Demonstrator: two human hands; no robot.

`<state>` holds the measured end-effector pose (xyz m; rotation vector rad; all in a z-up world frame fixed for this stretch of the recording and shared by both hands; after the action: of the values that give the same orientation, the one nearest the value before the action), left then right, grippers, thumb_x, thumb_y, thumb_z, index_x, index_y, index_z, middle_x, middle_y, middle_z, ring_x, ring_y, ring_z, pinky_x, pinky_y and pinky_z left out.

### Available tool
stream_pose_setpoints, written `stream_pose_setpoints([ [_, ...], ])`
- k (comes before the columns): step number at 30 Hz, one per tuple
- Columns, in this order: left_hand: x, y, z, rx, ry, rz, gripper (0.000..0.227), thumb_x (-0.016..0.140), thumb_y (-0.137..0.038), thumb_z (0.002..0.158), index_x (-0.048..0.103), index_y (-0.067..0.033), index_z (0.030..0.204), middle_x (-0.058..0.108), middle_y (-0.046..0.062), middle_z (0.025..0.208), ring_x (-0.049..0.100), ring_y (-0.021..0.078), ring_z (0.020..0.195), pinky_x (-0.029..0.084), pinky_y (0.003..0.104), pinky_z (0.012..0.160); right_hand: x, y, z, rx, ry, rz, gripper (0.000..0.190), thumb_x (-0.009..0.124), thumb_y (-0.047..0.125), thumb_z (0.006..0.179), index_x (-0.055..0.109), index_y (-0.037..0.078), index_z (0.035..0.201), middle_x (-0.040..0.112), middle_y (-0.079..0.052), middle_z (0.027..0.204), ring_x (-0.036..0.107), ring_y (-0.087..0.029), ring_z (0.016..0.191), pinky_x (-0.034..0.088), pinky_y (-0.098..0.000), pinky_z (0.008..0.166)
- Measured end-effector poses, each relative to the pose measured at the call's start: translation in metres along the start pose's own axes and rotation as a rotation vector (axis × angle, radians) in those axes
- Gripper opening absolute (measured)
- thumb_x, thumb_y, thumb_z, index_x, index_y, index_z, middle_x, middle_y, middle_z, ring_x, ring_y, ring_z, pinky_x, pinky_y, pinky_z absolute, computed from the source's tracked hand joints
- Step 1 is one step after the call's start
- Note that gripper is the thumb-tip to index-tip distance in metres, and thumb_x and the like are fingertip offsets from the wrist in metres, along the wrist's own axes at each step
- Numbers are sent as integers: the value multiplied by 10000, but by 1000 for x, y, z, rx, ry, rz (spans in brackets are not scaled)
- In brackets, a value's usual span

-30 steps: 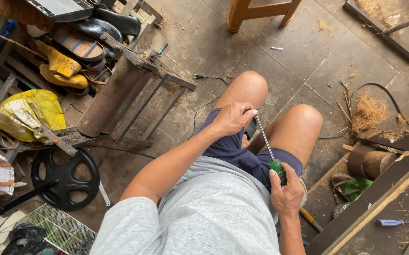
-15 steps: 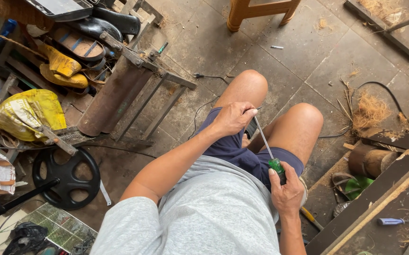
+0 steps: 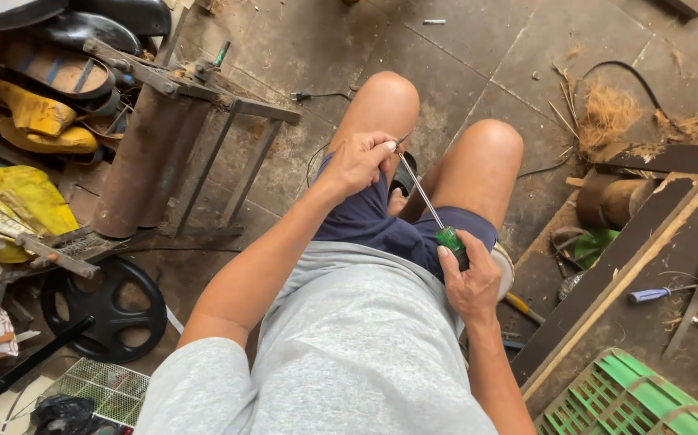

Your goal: Repairing a mechanical tool connector by disassembling it with screwdrivers and pliers, inspecting the internal components, and reassembling the unit.

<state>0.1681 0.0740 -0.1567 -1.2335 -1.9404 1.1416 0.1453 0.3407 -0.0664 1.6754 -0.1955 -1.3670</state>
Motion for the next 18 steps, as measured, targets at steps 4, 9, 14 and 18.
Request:
stream_pose_setpoints([
  [4, -1, 5, 3, -28, -2, -38, 241, 566, -218, 906, 744, -78, 988, 661, 72, 606, 578, 112, 395, 471, 205, 362, 2, -1, 1, -4, 6, 9, 319, 752, 266, 909, 692, 79, 1161, 702, -148, 930, 699, -372, 854, 538, -426, 726],
  [9, 1, 4, 4, -7, 11, -48, 239, 568, -206, 908, 746, -69, 990, 654, 77, 621, 575, 100, 410, 483, 208, 372, 2, 1, 4, 2, 14, 29, 321, 749, 267, 915, 689, 77, 1167, 701, -155, 937, 698, -378, 868, 541, -431, 726],
  [14, 1, 3, 2, 3, 3, -34, 230, 584, -215, 908, 742, -73, 994, 659, 77, 634, 587, 96, 426, 499, 206, 373, 3, -1, 3, 0, 21, 14, 325, 749, 278, 918, 687, 82, 1170, 704, -151, 955, 700, -372, 880, 545, -430, 725],
  [18, 0, 7, 4, 24, -39, -48, 241, 589, -210, 908, 740, -51, 1006, 653, 86, 621, 587, 104, 422, 502, 213, 364, 3, 2, 1, -10, 29, 25, 312, 731, 275, 936, 684, 86, 1179, 700, -154, 949, 694, -383, 870, 541, -452, 712],
])
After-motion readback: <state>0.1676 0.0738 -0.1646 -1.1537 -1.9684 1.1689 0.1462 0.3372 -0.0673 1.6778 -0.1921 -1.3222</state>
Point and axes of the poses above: each hand's wrist, its own z-axis towards the middle knuckle, its own x-axis out of the palm, y = z × x, the point moved 10 cm from there along z, towards the middle knuckle
